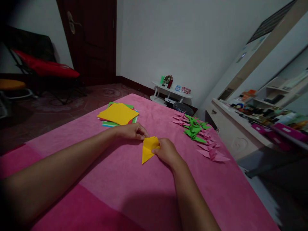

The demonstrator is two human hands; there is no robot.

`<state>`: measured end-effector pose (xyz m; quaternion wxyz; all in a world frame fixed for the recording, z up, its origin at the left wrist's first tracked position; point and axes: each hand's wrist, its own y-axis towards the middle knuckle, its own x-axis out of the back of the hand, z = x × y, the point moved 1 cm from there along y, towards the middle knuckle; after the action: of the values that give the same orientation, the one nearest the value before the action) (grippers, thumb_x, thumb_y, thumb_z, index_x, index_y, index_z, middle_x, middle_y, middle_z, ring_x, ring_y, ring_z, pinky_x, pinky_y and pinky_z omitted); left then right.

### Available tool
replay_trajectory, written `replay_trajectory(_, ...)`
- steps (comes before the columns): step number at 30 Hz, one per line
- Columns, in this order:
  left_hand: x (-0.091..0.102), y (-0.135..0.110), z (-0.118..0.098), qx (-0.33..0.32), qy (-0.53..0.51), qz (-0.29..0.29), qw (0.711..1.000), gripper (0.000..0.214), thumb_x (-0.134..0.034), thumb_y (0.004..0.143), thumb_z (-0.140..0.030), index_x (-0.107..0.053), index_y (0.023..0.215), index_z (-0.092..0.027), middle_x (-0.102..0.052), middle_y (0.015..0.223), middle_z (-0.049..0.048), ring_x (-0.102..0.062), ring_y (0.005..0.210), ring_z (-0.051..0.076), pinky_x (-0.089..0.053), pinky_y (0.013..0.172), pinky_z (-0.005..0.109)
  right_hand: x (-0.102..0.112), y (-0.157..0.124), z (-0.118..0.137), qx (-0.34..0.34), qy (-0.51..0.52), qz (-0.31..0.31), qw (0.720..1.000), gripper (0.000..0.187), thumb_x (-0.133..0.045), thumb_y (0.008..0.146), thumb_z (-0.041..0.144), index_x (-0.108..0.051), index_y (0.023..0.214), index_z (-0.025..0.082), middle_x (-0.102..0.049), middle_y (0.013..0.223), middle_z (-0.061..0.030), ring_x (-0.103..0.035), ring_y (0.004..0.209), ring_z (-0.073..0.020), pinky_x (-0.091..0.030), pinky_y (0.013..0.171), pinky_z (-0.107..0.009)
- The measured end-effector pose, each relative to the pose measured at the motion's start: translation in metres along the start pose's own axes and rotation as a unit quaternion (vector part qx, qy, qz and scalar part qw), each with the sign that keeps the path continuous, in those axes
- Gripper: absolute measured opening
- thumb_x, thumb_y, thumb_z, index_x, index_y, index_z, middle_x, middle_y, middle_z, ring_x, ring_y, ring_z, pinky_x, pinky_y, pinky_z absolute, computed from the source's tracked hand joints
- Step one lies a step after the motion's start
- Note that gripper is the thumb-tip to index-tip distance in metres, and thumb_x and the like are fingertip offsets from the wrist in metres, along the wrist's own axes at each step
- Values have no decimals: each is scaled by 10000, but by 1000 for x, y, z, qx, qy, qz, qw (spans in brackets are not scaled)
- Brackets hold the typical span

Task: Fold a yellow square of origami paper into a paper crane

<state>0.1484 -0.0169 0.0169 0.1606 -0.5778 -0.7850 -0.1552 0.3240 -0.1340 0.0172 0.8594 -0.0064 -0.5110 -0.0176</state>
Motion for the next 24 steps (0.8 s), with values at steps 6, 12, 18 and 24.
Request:
replay_trajectory(6, -8, 2, 2, 12, 22, -16, 1000, 258, -662, 648, -143, -690, 898, -83, -663, 726, 28, -546, 595, 101, -399, 542, 181, -3, 2, -4, 14, 15, 22, 1000, 178, -613, 652, 163, -679, 814, 134, -698, 785, -59, -611, 659, -175, -403, 527, -209)
replay_trajectory(12, -11, 3, 1, 9, 21, -27, 999, 208, -648, 631, -89, -681, 836, -88, -650, 688, 6, -538, 580, 90, -398, 547, 170, -6, 4, -7, 24, 24, 25, 999, 203, -627, 665, 206, -670, 847, 129, -696, 804, -54, -617, 667, -170, -404, 532, -206)
replay_trajectory(18, -12, 4, 3, 7, 7, -23, 1000, 206, -666, 624, -95, -674, 829, -80, -652, 704, 15, -544, 587, 94, -413, 560, 178, -6, 4, -5, 2, 5, 18, 1000, 217, -649, 665, 247, -681, 845, 130, -697, 791, -58, -614, 654, -171, -405, 530, -211)
replay_trajectory(24, -16, 2, -5, -1, 59, -41, 997, 219, -646, 604, -69, -669, 822, -78, -622, 653, -4, -515, 553, 83, -371, 513, 160, -4, 0, 2, 4, 12, -1, 1000, 205, -658, 651, 214, -698, 840, 146, -701, 781, -60, -617, 675, -183, -415, 548, -219)
